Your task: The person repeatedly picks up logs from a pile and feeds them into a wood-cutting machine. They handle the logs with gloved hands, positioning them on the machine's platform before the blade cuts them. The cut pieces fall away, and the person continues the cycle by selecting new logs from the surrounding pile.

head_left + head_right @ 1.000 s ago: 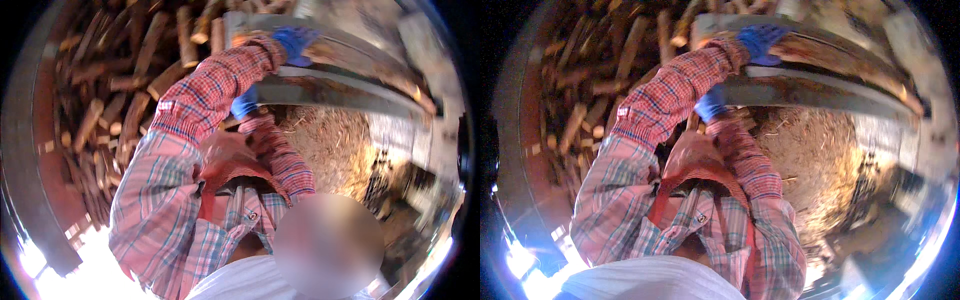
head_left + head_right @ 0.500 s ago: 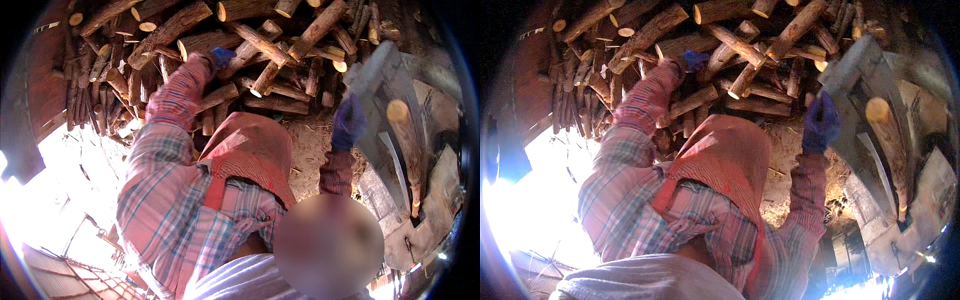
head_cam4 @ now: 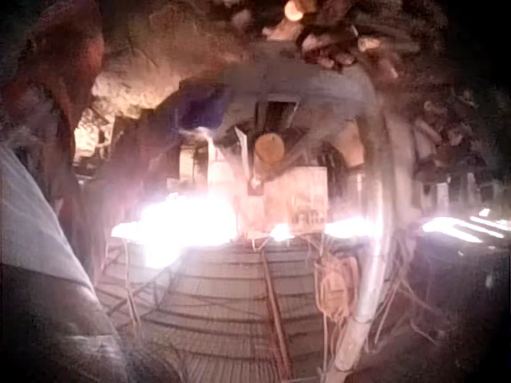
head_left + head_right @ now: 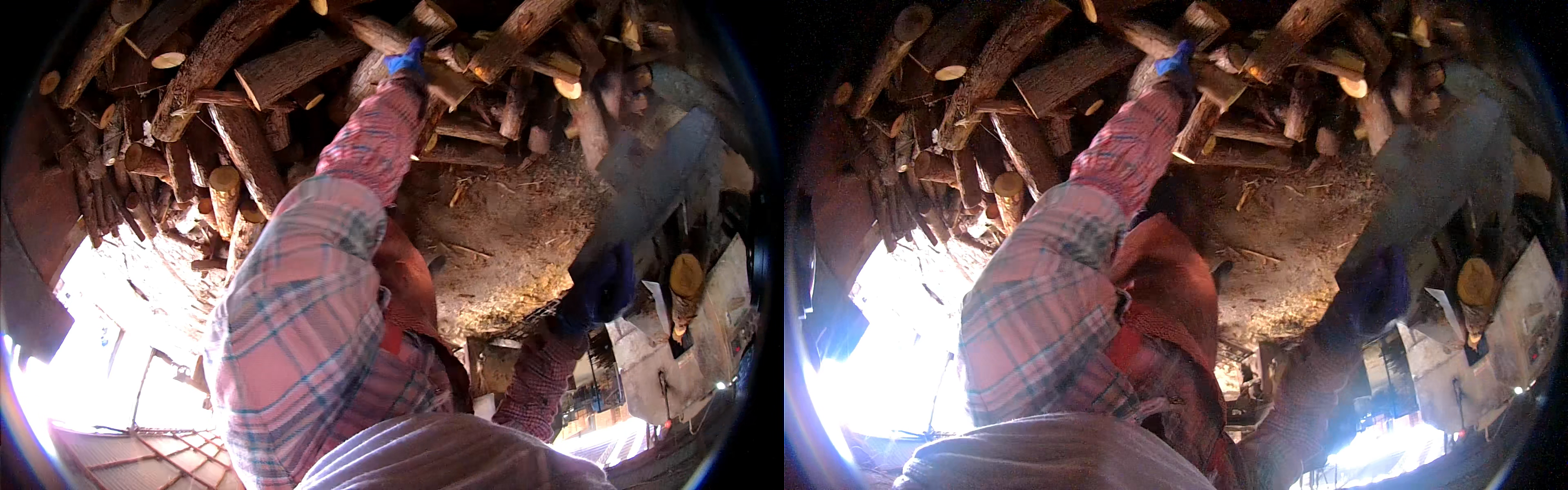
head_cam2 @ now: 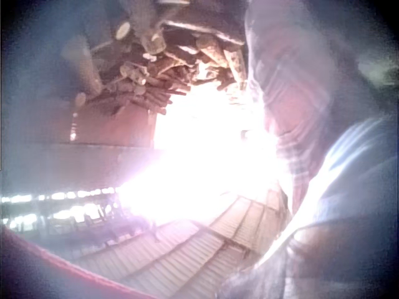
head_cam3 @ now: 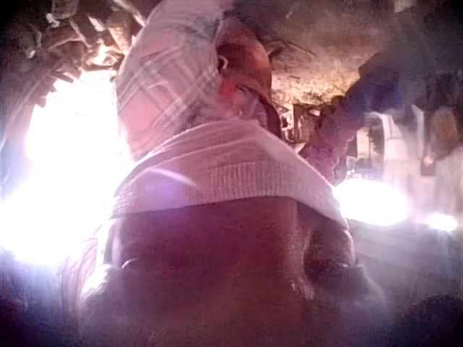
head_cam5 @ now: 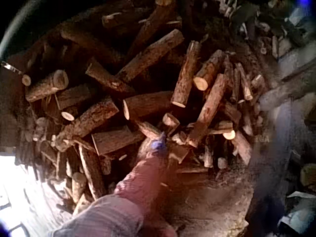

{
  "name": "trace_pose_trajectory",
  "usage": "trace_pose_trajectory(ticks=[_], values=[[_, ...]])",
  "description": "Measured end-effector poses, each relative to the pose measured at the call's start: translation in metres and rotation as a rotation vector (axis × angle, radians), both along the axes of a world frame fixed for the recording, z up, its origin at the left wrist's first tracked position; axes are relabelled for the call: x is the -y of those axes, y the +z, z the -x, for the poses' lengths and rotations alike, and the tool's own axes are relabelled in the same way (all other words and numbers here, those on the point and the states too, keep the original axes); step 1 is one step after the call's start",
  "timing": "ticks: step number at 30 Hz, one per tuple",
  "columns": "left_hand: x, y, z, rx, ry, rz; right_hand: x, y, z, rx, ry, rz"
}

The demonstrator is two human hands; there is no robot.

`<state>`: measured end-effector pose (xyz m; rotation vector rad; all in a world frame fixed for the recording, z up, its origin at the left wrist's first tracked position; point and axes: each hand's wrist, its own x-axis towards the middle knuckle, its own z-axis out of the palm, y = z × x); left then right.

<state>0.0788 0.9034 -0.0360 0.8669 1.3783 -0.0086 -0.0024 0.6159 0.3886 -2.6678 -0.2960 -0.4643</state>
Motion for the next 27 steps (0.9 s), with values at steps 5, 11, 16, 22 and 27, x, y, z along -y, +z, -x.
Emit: trace_pose_trajectory(ticks=[5, 11, 16, 22, 27], values=[[-0.058, 0.13, 0.064, 0.037, -0.154, 0.333, -0.007, 0.001, -0.007, 0.042, -0.014, -0.064], [-0.22, 0.178, 0.13, -0.433, 0.661, 1.585, 0.001, -0.002, -0.015, 0.182, 0.098, -0.101], [-0.178, 0.313, 0.212, 0.422, -1.03, 0.257, -0.004, 0.009, -0.012, 0.179, 0.113, -0.025], [-0.116, 0.396, 0.213, 0.715, -1.069, 0.041, -0.004, 0.015, -0.01, 0.344, 0.214, -0.096], [-0.052, 0.45, 0.139, 1.098, -1.243, -0.427, 0.007, 0.014, -0.008, 0.155, 0.086, -0.073]])
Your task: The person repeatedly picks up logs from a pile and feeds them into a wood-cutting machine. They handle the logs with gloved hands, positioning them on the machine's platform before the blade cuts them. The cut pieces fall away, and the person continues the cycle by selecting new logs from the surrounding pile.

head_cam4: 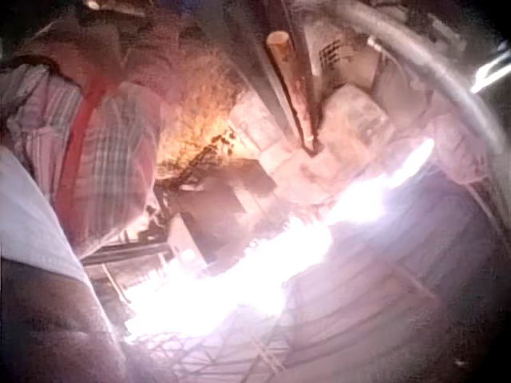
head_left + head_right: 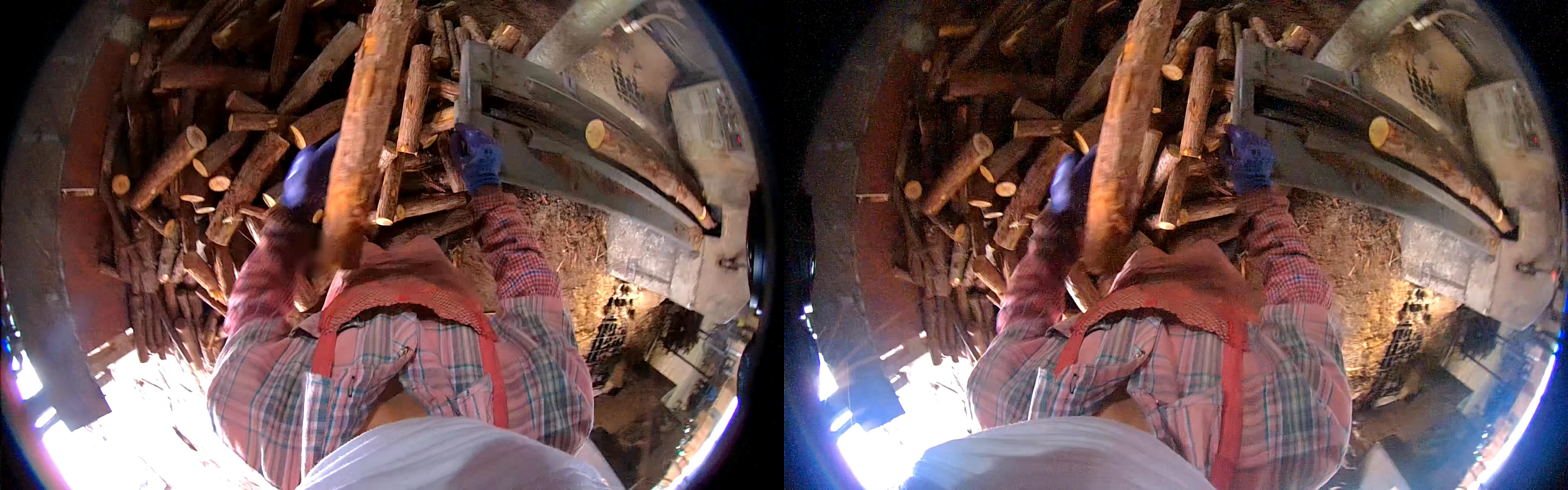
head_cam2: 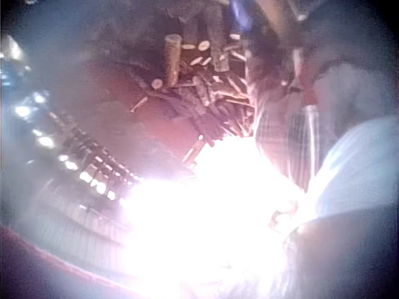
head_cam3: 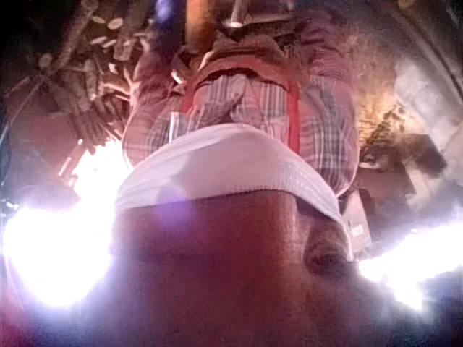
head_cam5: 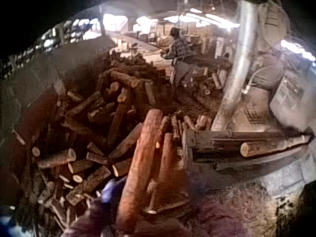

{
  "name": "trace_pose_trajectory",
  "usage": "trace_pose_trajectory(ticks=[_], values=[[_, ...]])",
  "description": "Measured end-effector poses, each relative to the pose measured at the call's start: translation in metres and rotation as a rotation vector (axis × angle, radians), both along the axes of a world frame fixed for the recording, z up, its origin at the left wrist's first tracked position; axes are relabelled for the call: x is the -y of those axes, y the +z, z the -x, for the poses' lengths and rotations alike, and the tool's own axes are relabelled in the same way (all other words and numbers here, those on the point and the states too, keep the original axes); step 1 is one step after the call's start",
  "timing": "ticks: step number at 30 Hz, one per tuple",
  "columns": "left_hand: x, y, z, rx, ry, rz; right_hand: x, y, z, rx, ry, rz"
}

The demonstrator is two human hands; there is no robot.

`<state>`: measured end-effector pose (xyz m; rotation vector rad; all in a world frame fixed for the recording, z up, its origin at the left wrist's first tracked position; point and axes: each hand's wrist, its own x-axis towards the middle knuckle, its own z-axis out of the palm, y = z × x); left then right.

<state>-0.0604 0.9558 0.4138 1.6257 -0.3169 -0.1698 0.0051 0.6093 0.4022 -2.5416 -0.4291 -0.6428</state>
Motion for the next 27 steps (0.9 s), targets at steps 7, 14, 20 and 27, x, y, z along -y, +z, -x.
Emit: trace_pose_trajectory(ticks=[7, 14, 20, 27], values=[[0.116, -0.033, -0.101, -0.468, -0.118, 0.401, 0.007, -0.028, -0.01, -0.108, -0.054, 0.147], [0.184, 0.17, -0.106, 0.018, -0.328, 0.117, -0.022, 0.005, 0.04, 0.193, 0.089, -0.172], [0.29, 0.142, -0.181, 1.095, -0.289, -0.681, -0.022, -0.001, 0.037, 0.196, 0.053, -0.129], [0.373, 0.07, -0.177, 0.832, -0.415, -1.089, -0.015, 0.0, 0.042, -0.068, 0.102, -0.074]])
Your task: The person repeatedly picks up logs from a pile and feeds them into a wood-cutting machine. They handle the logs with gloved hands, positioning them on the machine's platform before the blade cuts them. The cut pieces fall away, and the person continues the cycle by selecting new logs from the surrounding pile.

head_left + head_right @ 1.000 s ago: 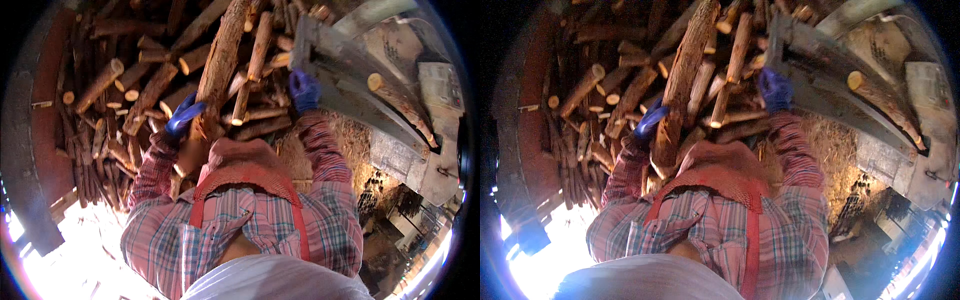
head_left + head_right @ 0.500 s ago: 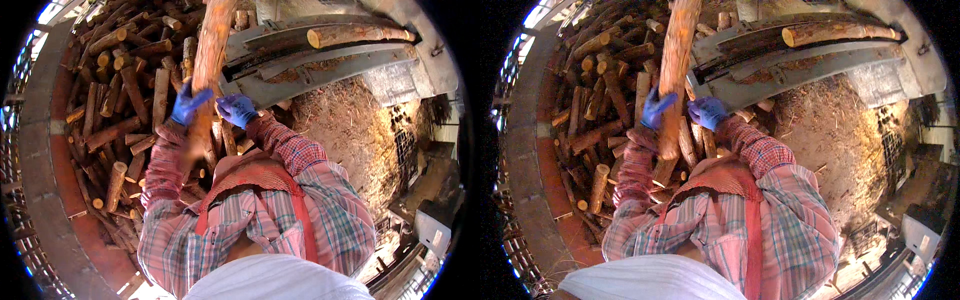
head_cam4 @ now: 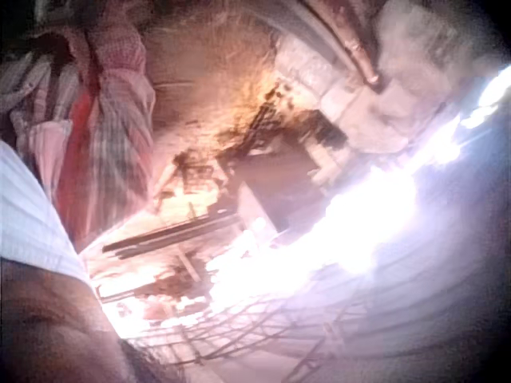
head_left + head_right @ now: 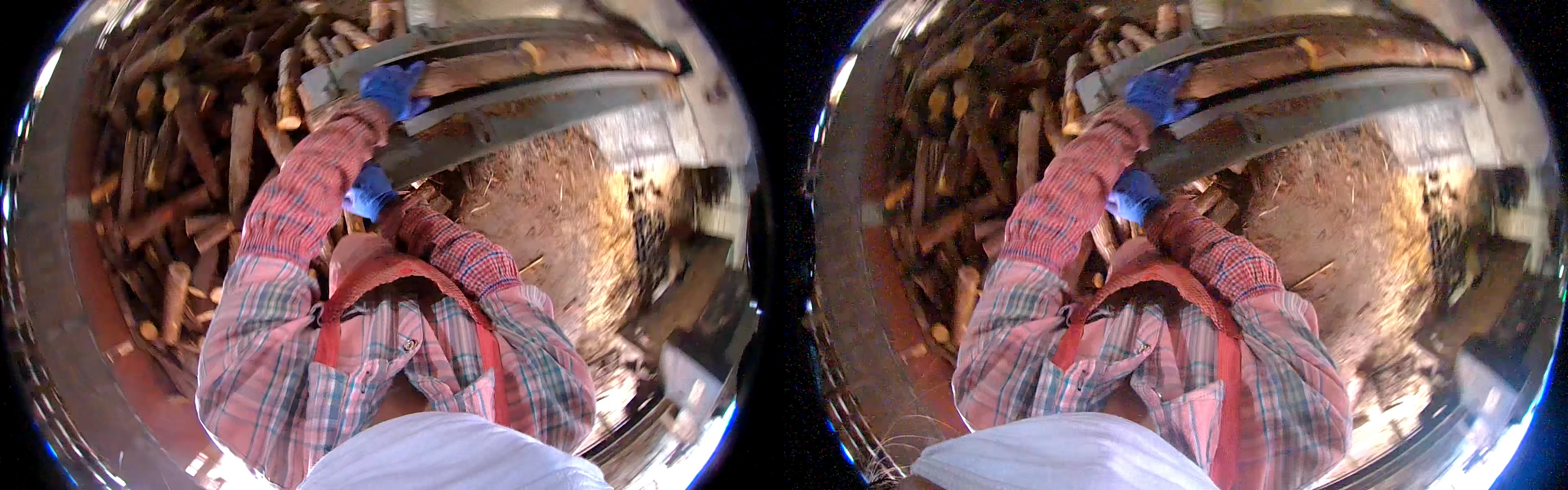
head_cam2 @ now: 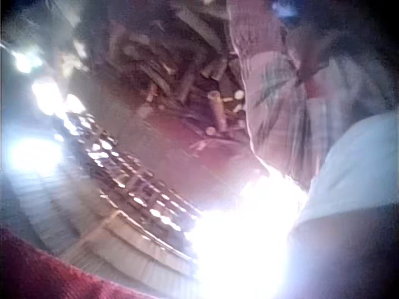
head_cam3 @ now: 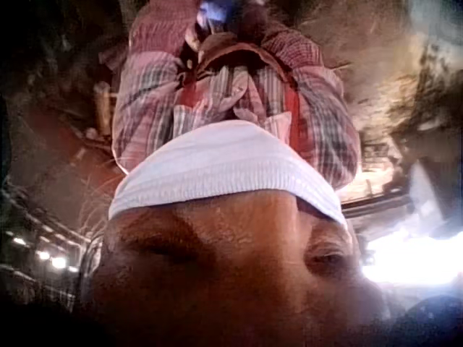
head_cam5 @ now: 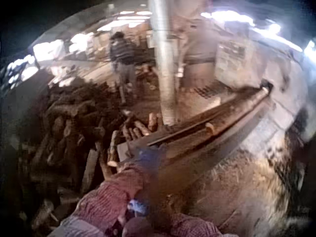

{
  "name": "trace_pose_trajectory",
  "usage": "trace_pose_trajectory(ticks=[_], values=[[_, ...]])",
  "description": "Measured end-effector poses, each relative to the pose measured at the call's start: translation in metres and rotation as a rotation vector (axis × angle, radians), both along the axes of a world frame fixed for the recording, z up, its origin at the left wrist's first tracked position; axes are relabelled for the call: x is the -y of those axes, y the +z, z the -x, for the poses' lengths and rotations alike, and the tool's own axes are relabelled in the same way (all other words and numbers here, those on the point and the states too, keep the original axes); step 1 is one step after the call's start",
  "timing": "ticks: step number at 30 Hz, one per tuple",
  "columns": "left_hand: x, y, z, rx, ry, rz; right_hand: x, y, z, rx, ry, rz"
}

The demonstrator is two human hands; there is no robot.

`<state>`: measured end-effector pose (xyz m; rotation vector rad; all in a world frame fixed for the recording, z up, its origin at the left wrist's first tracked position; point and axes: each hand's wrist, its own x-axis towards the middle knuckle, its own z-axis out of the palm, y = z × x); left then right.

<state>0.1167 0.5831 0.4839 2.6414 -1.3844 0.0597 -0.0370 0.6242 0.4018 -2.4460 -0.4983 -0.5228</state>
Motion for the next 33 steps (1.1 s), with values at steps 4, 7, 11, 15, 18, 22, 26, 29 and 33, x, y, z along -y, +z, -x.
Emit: trace_pose_trajectory(ticks=[4, 7, 11, 15, 18, 22, 26, 29, 33], values=[[-0.036, -0.011, -0.007, 0.331, 0.04, 0.551, -0.009, -0.001, -0.001, -0.031, -0.005, 0.018], [-0.114, 0.024, 0.04, 0.246, 0.163, 0.742, -0.005, 0.011, 0.003, 0.091, -0.097, 0.047], [-0.338, -0.114, 0.1, -0.136, 0.911, 0.79, -0.028, -0.001, -0.015, 0.159, 0.012, 0.196], [-0.439, -0.184, 0.269, -0.759, 1.234, -0.006, -0.026, 0.026, -0.014, 0.113, 0.112, -0.053], [-0.503, -0.414, 0.444, -0.942, 1.101, -0.108, -0.038, 0.036, -0.015, 0.11, 0.134, -0.02], [-0.495, -0.474, 0.507, -1.136, 0.943, -0.326, -0.014, 0.014, -0.022, 0.163, 0.102, 0.199], [-0.463, -0.426, 0.445, -1.293, 0.961, -0.208, -0.018, 0.001, -0.024, 0.107, 0.077, 0.242], [-0.449, -0.39, 0.337, -1.401, 0.957, -0.056, -0.002, -0.009, -0.021, -0.089, -0.083, 0.263], [-0.399, -0.49, 0.27, -1.515, 1.167, 0.303, -0.034, 0.002, -0.012, -0.156, -0.176, -0.017]])
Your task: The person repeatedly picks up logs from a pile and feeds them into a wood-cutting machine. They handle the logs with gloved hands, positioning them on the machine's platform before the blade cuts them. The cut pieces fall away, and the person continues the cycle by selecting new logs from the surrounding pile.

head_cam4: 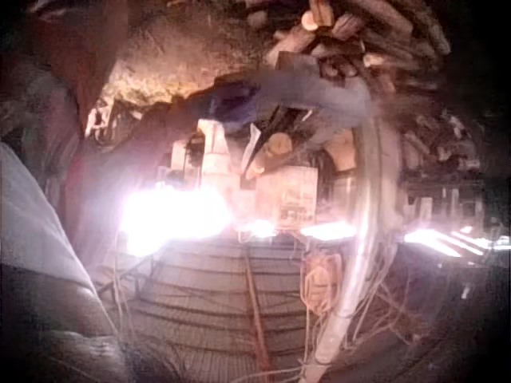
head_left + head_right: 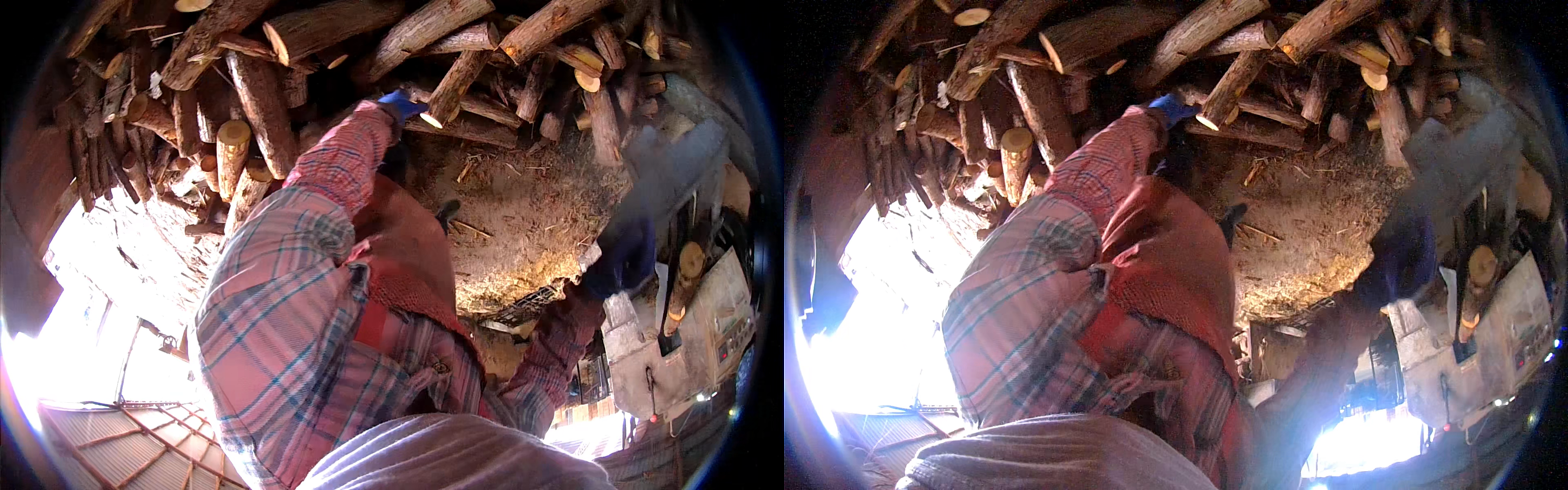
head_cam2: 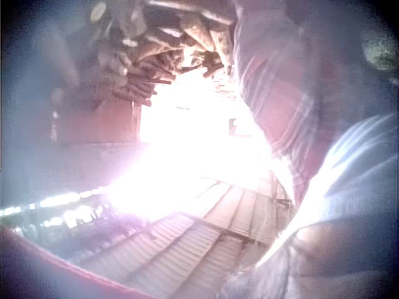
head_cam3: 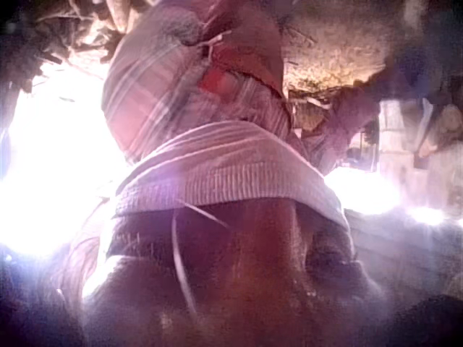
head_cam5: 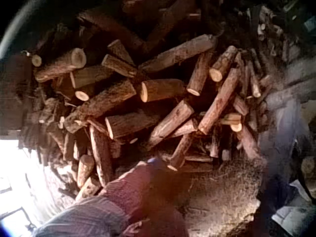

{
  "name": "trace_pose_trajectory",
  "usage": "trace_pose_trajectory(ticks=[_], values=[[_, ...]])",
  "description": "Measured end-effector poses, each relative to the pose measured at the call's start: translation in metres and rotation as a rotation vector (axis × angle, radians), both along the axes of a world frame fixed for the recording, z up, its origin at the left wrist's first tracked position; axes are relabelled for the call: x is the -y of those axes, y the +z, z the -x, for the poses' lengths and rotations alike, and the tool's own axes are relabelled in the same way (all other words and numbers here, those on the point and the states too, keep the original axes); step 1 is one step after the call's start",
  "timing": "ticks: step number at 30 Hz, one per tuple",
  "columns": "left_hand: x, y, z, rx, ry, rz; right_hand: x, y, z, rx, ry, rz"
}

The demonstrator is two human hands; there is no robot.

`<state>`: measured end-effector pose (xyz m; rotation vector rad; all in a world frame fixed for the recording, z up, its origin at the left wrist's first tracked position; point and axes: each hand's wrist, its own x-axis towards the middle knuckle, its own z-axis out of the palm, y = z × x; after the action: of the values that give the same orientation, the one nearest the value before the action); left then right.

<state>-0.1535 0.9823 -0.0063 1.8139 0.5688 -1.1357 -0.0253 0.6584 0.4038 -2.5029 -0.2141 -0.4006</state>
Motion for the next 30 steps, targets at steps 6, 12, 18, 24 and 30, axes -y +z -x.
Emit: trace_pose_trajectory(ticks=[6, 12, 18, 24, 30], values=[[0.094, -0.055, -0.03, -0.035, 0.023, -0.055, 0.053, -0.044, -0.043, 0.93, 0.706, 0.212], [0.102, -0.014, -0.056, -0.021, 0.102, 0.052, 0.058, -0.022, -0.007, 0.199, 0.088, 0.459], [0.074, 0.039, -0.091, 0.549, -0.478, 0.246, 0.012, -0.007, 0.0, 0.096, 0.038, 0.039], [0.052, 0.188, -0.059, 0.014, 0.188, 0.678, 0.011, 0.006, -0.01, 0.235, 0.17, 0.143], [0.002, 0.29, 0.076, 0.662, 0.084, 0.646, 0.016, -0.019, 0.008, 0.122, 0.155, -0.106]])
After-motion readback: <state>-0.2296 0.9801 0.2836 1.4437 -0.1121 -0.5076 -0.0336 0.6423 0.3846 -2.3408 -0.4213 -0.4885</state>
